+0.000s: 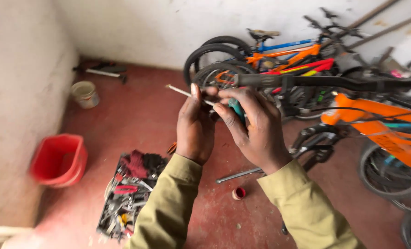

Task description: Disassembling the front fork and handlebars from a bicycle frame using an allen wrench and other tools.

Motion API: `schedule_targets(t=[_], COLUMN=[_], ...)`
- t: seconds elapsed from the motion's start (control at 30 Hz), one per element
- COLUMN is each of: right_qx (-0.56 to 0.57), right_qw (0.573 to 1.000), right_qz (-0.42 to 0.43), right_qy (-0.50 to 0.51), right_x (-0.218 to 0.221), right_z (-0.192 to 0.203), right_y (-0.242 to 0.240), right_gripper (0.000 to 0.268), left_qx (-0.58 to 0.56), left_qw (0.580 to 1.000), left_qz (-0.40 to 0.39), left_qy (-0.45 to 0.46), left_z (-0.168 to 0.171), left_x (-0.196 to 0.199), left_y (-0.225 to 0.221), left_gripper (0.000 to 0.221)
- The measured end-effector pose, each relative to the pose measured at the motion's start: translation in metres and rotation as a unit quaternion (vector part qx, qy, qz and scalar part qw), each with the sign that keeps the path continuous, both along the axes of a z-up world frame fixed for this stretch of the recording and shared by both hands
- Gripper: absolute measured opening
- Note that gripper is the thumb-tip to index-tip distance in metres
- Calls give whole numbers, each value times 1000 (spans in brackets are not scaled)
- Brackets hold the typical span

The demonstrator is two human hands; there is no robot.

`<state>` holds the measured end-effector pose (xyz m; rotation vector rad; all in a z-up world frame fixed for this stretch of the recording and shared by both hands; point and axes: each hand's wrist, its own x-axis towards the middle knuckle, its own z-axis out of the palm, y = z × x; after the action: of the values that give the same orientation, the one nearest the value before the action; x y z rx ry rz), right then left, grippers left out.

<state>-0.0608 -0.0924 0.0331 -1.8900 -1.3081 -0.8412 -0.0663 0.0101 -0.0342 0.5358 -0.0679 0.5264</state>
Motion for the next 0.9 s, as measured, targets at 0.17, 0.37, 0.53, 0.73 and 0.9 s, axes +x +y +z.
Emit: schedule_targets(t=[0.17, 0.37, 0.53, 0.73, 0.9], right_qx=[-37, -105, -53, -62, -116], right_qw=[995, 894, 688, 597, 635], right_qz=[-46, -87, -28, -25, -40], right_qy=[79, 427, 723, 799, 763], right_x=[-5, -35, -67, -88, -79], right_z=[-62, -164, -307, -447, -583], right_y=[29, 63, 82, 99, 123], right_gripper=[15, 22, 19, 16, 16], left_qx=[-32, 9, -74, -90, -46], left_qw=[990, 944, 887, 851, 829], left_qz=[21, 99, 94, 120, 129], left_qy=[139, 315, 447, 504, 542], left_z=[-72, -173, -211, -372, -522], left_x=[-25, -80, -137, -158, -154], left_y=[30, 45, 53, 79, 96], left_gripper=[39, 35, 31, 33, 38])
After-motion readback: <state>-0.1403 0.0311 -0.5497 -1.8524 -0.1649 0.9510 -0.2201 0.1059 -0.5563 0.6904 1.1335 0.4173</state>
